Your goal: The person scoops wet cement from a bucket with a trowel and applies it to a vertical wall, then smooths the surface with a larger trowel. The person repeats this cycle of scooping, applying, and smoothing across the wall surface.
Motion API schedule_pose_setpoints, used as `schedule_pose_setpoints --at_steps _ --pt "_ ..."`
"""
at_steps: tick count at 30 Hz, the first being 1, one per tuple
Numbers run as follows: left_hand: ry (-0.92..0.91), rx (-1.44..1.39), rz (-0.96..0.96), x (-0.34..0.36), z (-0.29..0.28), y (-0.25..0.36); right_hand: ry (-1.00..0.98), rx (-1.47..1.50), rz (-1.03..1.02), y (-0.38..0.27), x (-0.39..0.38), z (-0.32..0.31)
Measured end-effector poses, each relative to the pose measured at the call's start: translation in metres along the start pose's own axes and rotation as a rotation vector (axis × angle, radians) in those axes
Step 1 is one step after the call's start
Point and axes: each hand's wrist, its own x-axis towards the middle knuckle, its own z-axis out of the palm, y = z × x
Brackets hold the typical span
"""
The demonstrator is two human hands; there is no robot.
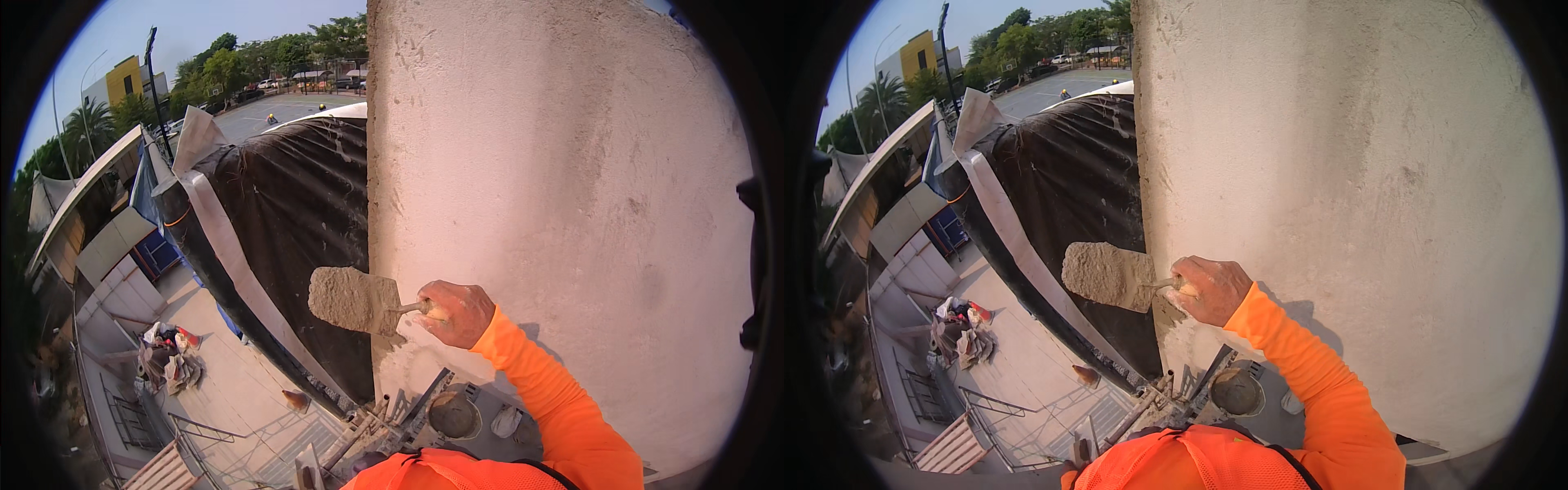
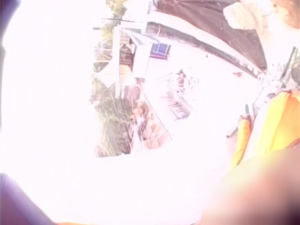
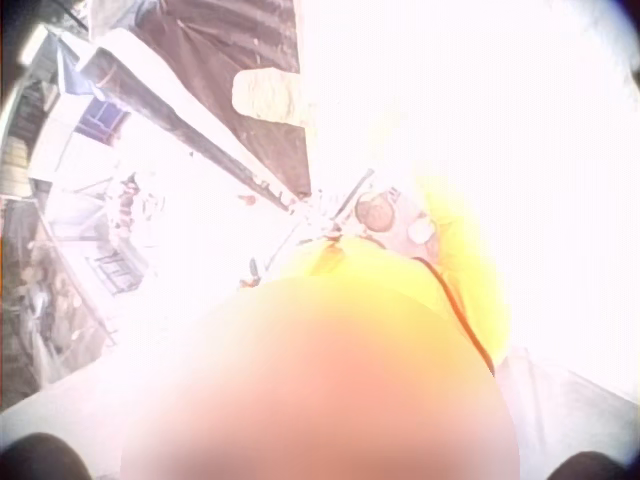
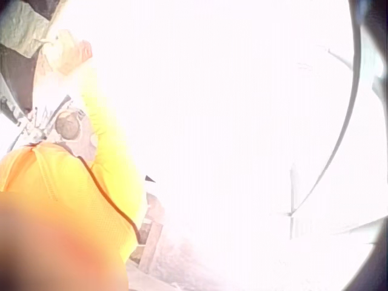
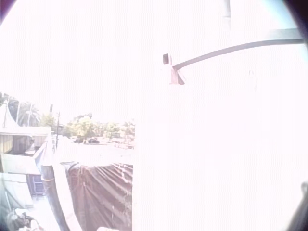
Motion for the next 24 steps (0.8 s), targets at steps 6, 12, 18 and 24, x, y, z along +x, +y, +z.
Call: schedule_pose_setpoints --at_steps 6,12,18,24 --pt "0.044 -0.022 0.017 -0.007 -0.015 -0.027 -0.036 -0.119 0.307 0.059 -0.189 0.074" --pt "0.005 0.122 0.038 -0.014 -0.063 0.02 -0.655 -0.407 0.806 0.144 -0.379 0.174" --pt "0.004 0.211 0.079 -0.007 -0.085 0.044 -0.682 -0.518 0.991 0.155 -0.457 0.196" --pt "0.005 0.268 0.134 -0.012 -0.101 0.068 -0.639 -0.493 1.121 0.165 -0.482 0.203"
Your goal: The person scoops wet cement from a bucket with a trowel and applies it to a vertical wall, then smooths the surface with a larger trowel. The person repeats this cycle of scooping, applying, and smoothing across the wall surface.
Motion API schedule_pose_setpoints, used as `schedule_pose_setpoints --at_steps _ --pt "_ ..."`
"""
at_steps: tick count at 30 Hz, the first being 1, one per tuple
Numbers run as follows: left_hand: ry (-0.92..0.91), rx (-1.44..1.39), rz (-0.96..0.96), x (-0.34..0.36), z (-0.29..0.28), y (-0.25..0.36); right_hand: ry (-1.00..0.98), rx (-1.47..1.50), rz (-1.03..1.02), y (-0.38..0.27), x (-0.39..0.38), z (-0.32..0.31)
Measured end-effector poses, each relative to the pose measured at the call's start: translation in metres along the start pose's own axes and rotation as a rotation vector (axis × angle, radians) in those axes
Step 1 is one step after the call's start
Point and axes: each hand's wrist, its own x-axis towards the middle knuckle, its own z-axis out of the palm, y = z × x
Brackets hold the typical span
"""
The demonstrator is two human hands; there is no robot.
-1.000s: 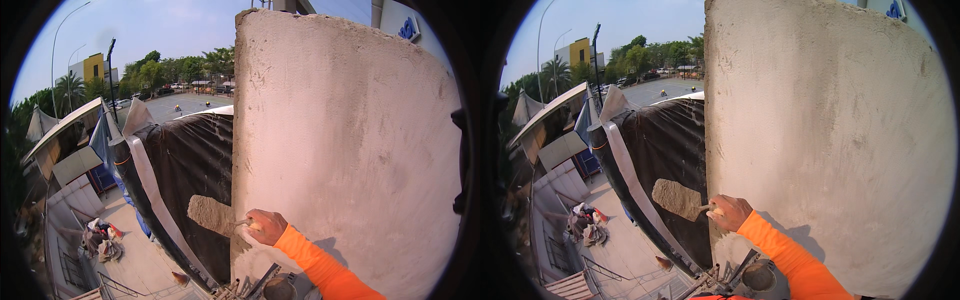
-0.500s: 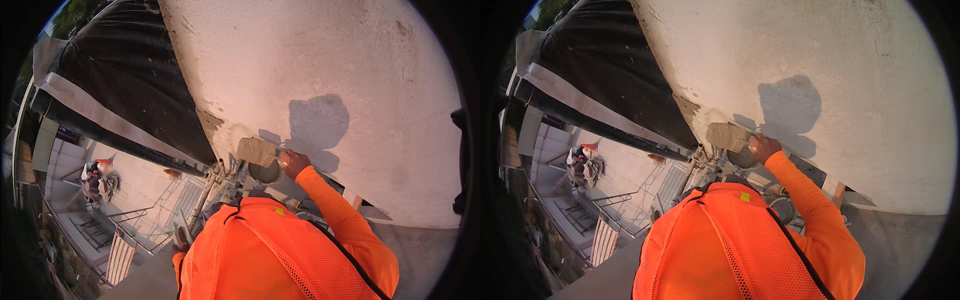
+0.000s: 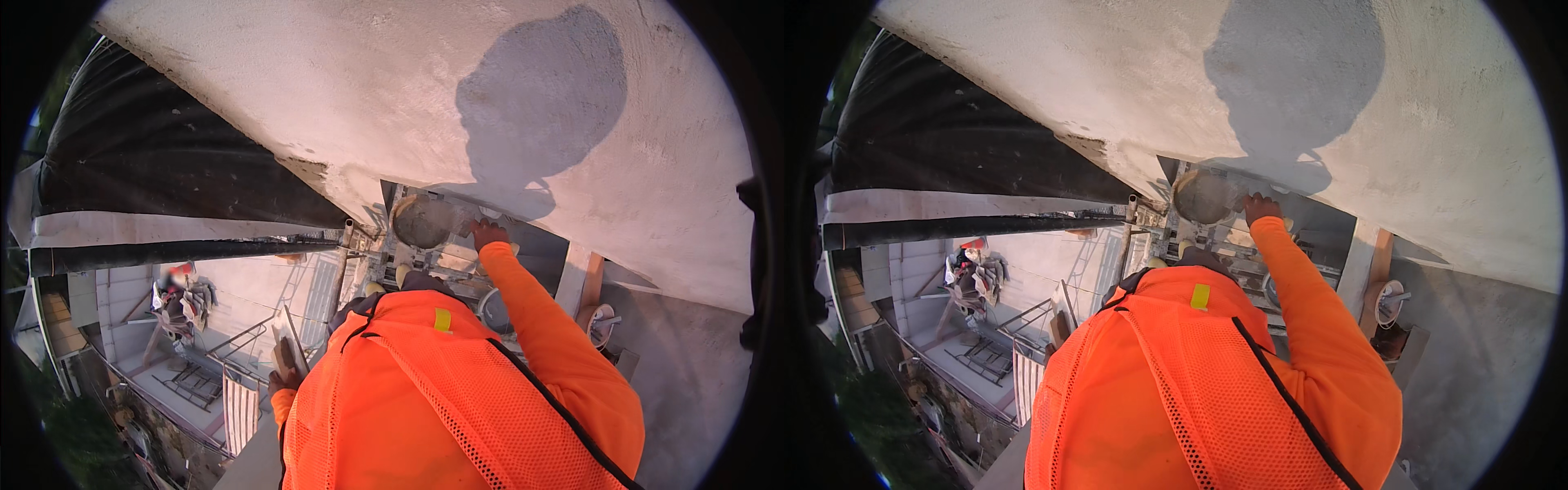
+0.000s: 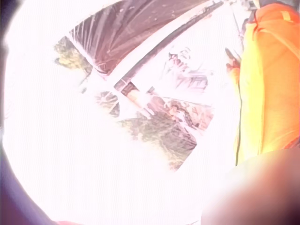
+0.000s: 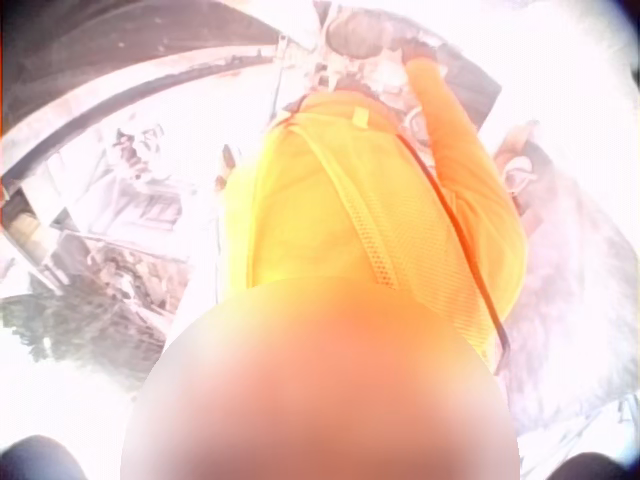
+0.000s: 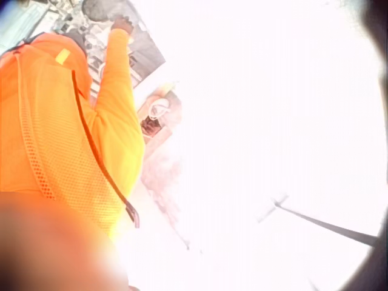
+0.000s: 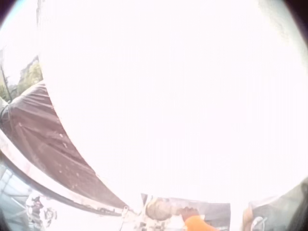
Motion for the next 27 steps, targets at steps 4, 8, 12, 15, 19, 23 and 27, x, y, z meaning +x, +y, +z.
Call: schedule_pose_setpoints --at_steps 4,8,12,15,19,23,27 --pt "-0.009 0.041 0.022 -0.011 -0.006 0.008 -0.047 0.053 0.043 0.004 0.005 0.025" --pt "-0.058 0.123 -0.024 -0.019 -0.003 0.011 -0.124 0.054 0.127 -0.011 0.023 0.048" --pt "-0.154 0.197 -0.029 -0.015 0.016 0.025 -0.24 0.01 0.095 -0.038 0.045 0.077" --pt "-0.152 0.205 -0.034 -0.006 0.047 0.045 -0.38 -0.024 0.071 -0.057 0.081 0.113" --pt "-0.117 0.1 0.055 0.011 0.098 0.058 -0.497 -0.034 0.096 -0.083 0.13 0.183" --pt "-0.162 0.082 -0.054 -0.007 0.154 0.034 -0.657 -0.133 0.072 -0.113 0.185 0.256" --pt "-0.227 0.079 -0.191 -0.048 0.185 0.0 -0.6 0.048 0.24 -0.13 0.208 0.312"
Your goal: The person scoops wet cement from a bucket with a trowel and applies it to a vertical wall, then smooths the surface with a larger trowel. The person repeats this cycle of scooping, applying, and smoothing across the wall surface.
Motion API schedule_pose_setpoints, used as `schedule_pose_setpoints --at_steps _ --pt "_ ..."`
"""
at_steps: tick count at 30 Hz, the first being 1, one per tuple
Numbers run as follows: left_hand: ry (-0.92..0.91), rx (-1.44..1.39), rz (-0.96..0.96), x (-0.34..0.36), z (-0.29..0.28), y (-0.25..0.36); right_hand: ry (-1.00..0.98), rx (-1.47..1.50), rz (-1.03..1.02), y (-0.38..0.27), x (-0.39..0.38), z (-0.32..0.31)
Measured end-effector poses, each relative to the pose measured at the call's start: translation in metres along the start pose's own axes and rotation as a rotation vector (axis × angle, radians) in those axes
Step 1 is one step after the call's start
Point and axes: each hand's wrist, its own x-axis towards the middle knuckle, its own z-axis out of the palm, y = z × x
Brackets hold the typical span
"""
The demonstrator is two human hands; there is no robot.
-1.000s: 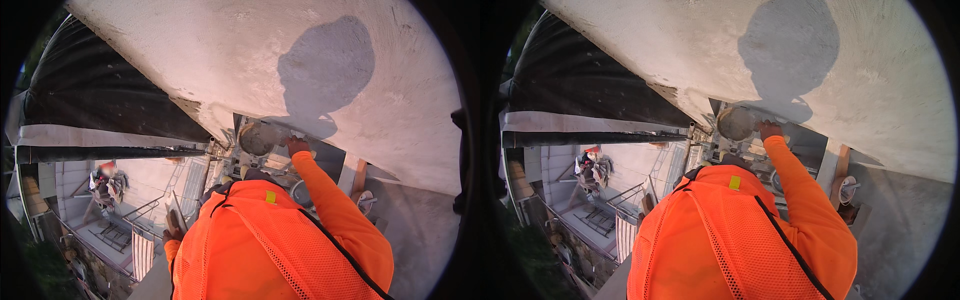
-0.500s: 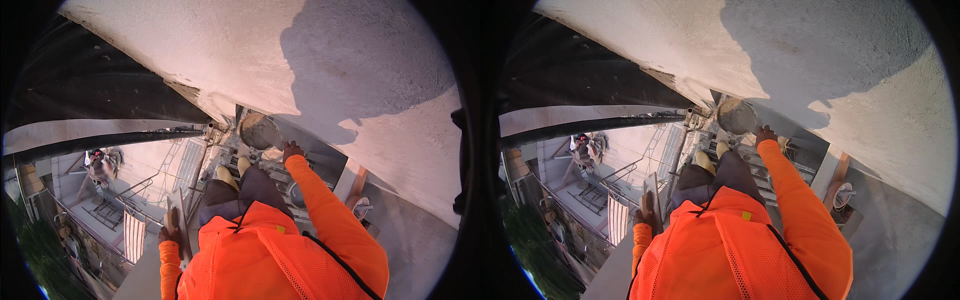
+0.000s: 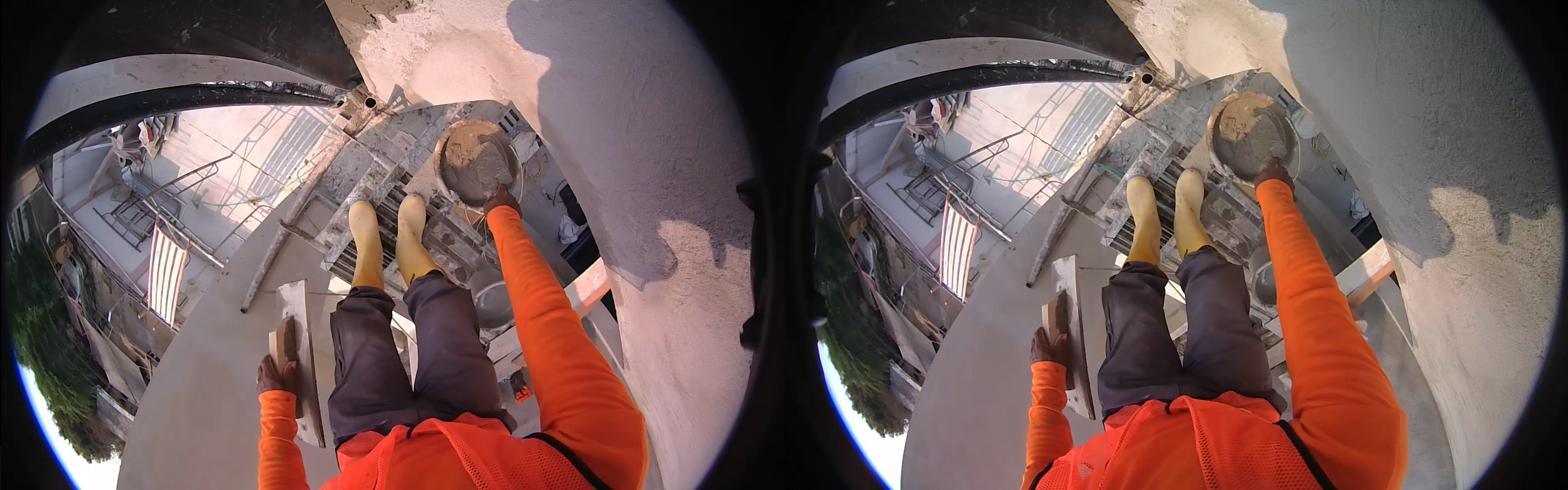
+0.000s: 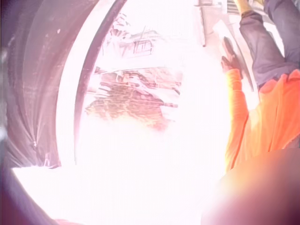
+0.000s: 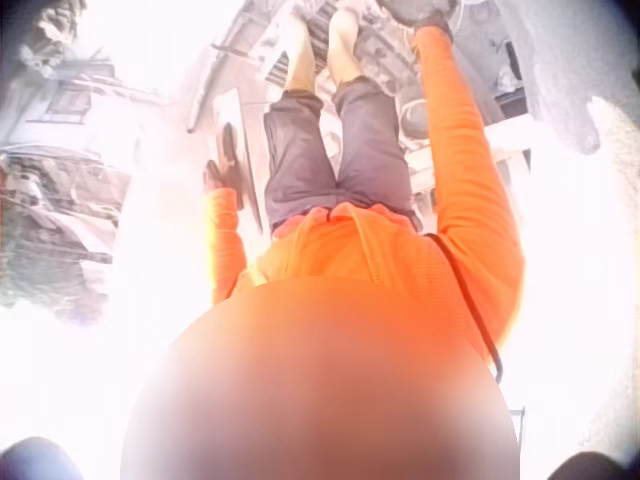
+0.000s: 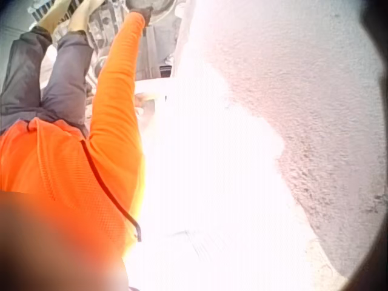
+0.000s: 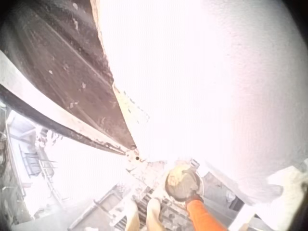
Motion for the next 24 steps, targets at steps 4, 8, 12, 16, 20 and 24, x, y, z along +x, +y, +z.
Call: schedule_pose_setpoints --at_steps 4,8,12,16,20,24 --pt "-0.141 0.033 -0.22 -0.052 0.02 -0.036 0.042 0.138 0.041 -0.004 0.035 0.034" --pt "-0.228 0.111 -0.332 -0.073 0.036 -0.056 0.149 0.279 -0.026 -0.011 0.069 0.057" --pt "-0.222 0.119 -0.346 -0.065 0.047 -0.061 -0.068 0.057 0.007 0.01 0.061 0.056" --pt "-0.182 0.1 -0.291 -0.043 0.049 -0.055 0.036 0.097 0.12 0.042 0.031 0.046" --pt "-0.163 0.068 -0.2 -0.009 0.046 -0.048 0.143 0.074 0.099 0.029 0.042 0.059" --pt "-0.116 0.059 -0.17 0.017 0.037 -0.046 0.21 0.134 0.011 0.014 0.06 0.096"
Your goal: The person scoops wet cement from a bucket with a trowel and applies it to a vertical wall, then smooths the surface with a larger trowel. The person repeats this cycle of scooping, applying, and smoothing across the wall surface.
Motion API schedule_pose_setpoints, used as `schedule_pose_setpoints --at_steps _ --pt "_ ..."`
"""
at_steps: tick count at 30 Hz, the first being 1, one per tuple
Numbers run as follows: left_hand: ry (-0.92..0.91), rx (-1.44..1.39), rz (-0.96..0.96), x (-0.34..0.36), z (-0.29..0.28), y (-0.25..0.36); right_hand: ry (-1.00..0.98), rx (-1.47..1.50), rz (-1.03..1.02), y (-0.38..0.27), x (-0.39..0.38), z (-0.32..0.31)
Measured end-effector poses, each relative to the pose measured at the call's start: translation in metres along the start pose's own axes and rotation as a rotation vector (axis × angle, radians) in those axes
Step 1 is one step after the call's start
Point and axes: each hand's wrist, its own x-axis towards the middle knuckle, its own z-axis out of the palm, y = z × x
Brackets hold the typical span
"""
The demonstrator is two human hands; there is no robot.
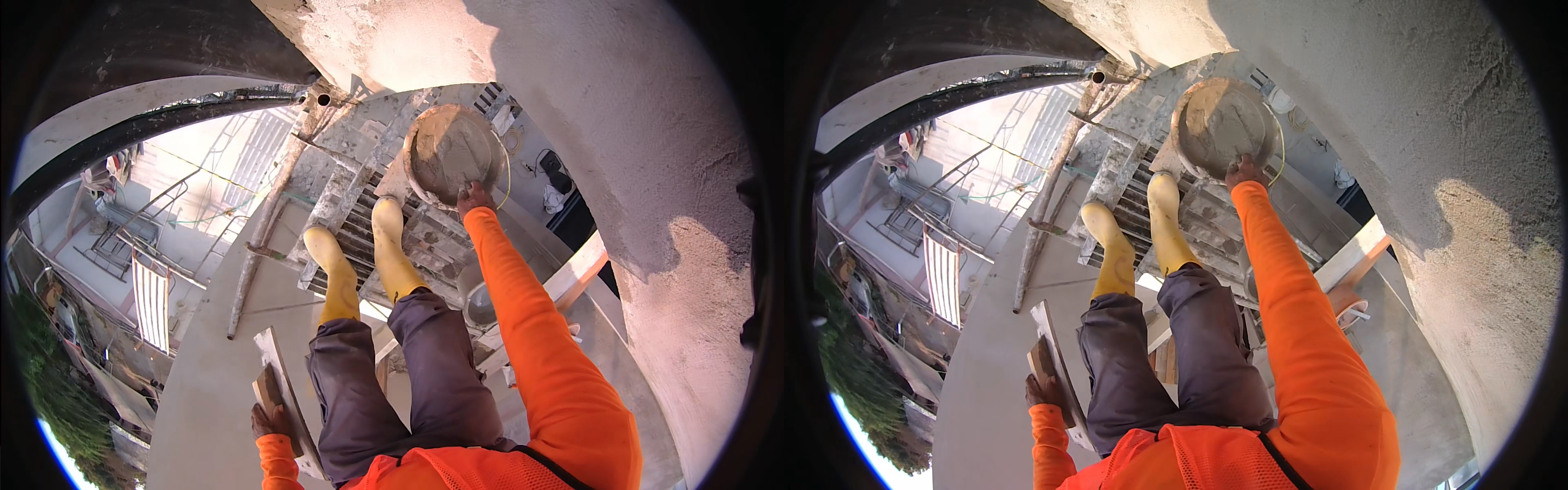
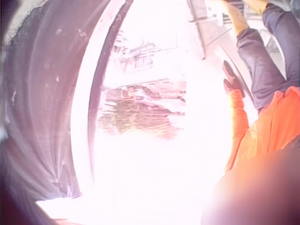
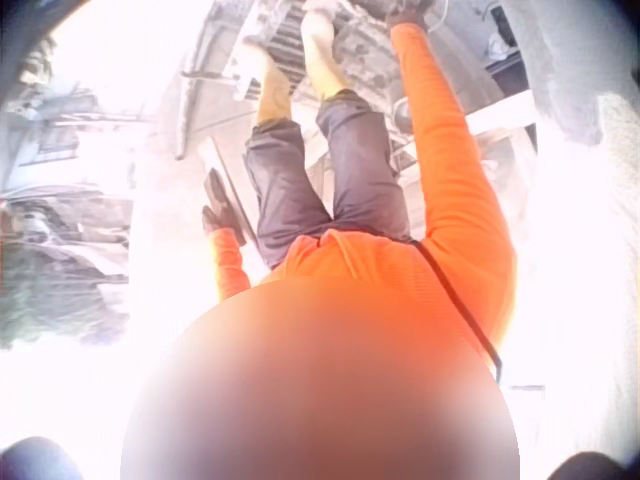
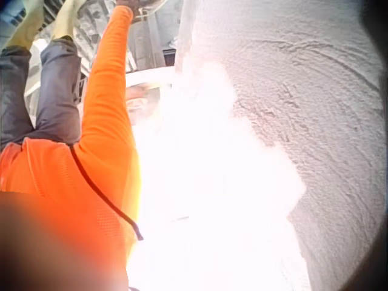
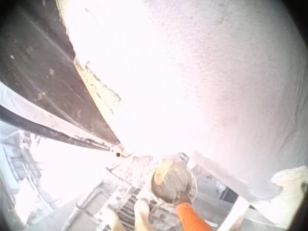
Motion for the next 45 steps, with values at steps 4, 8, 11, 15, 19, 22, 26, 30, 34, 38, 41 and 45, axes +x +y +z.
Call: schedule_pose_setpoints --at_steps 4,8,11,15,19,22,26,30,34,38,41,45 --pt "0.03 0.033 0.036 0.013 -0.018 -0.001 0.154 0.278 -0.127 0.02 -0.033 0.015" --pt "0.05 0.078 0.078 0.02 -0.038 -0.003 0.204 0.676 -0.185 0.028 -0.081 -0.014" --pt "0.106 0.101 0.151 0.021 -0.058 -0.003 0.173 0.525 -0.146 0.027 -0.118 -0.067" --pt "0.209 0.021 0.23 0.017 -0.092 0.002 0.236 0.471 -0.3 0.019 -0.196 -0.17" --pt "0.333 -0.054 0.333 0.016 -0.118 0.006 0.223 0.422 -0.467 -0.016 -0.303 -0.3" --pt "0.377 -0.129 0.322 0.021 -0.132 0.012 0.339 0.505 -0.774 -0.066 -0.371 -0.398" --pt "0.303 -0.169 0.348 0.02 -0.136 0.018 0.368 0.467 -1.054 -0.137 -0.45 -0.525" --pt "0.292 -0.182 0.404 0.002 -0.13 0.003 0.579 0.552 -1.444 -0.203 -0.54 -0.641" --pt "0.329 -0.215 0.474 -0.024 -0.125 -0.023 0.676 0.591 -1.767 -0.242 -0.633 -0.726" --pt "0.281 -0.278 0.349 -0.029 -0.137 -0.024 0.426 0.581 -2.117 -0.262 -0.695 -0.791" --pt "0.264 -0.292 0.3 -0.026 -0.147 -0.017 -0.404 0.878 -2.042 -0.283 -0.697 -0.846" --pt "0.232 -0.303 0.239 -0.02 -0.149 -0.012 0.239 1.51 -1.531 -0.294 -0.634 -0.886"
